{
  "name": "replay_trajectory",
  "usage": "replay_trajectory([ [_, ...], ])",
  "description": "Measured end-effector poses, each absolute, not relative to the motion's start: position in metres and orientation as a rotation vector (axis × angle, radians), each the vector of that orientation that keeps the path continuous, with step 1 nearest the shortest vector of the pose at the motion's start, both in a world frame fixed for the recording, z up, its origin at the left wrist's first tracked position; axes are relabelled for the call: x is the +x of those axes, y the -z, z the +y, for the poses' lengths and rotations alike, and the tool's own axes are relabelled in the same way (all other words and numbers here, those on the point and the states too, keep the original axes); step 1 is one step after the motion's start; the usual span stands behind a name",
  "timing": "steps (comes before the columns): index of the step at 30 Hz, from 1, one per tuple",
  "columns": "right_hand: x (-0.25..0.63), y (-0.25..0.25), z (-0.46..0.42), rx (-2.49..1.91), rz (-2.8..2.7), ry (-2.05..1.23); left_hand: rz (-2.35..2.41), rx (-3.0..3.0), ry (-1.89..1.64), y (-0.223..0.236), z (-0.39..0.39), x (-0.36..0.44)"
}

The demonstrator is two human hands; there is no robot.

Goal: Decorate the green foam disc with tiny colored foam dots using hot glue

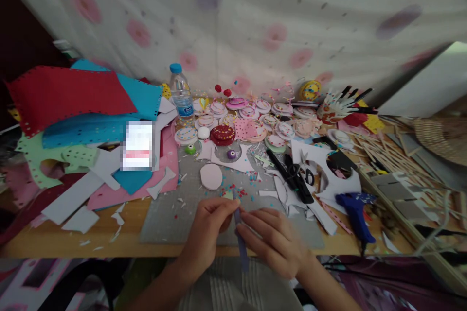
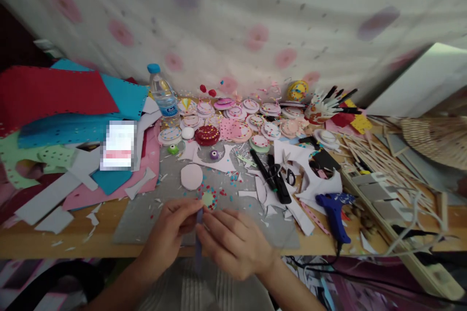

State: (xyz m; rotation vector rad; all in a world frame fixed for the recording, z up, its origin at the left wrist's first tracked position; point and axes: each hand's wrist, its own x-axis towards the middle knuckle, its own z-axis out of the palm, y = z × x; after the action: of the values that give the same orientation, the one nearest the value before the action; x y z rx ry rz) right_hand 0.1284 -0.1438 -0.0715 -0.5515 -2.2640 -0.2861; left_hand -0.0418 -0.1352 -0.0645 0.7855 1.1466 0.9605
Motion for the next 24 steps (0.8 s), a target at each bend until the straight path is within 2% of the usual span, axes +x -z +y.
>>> replay_trajectory([
  [4, 0.123, 0.071, -0.12, -0.437, -2.224, 0.378, 1.141, 0.893, -1.013, 0.061, -0.127, -0.04],
  [7, 0.125, 0.077, -0.101, -0.476, -2.19, 0.303, 1.143, 0.968, -0.93, 0.054, -0.114, -0.048],
  [12, 0.119, 0.098, -0.06, -0.859, -1.536, -0.083, 1.353, 1.368, -0.874, 0.059, -0.1, -0.081],
  [15, 0.115, 0.117, -0.045, -1.017, -1.174, -0.426, 1.379, 1.616, -0.676, 0.074, -0.095, -0.094],
  [19, 0.117, 0.133, -0.045, -1.073, -1.013, -0.832, 1.237, 1.678, -0.538, 0.09, -0.079, -0.09],
  [24, 0.122, 0.13, -0.049, -1.054, -0.967, -0.944, 1.118, 1.634, -0.599, 0.096, -0.052, -0.078],
])
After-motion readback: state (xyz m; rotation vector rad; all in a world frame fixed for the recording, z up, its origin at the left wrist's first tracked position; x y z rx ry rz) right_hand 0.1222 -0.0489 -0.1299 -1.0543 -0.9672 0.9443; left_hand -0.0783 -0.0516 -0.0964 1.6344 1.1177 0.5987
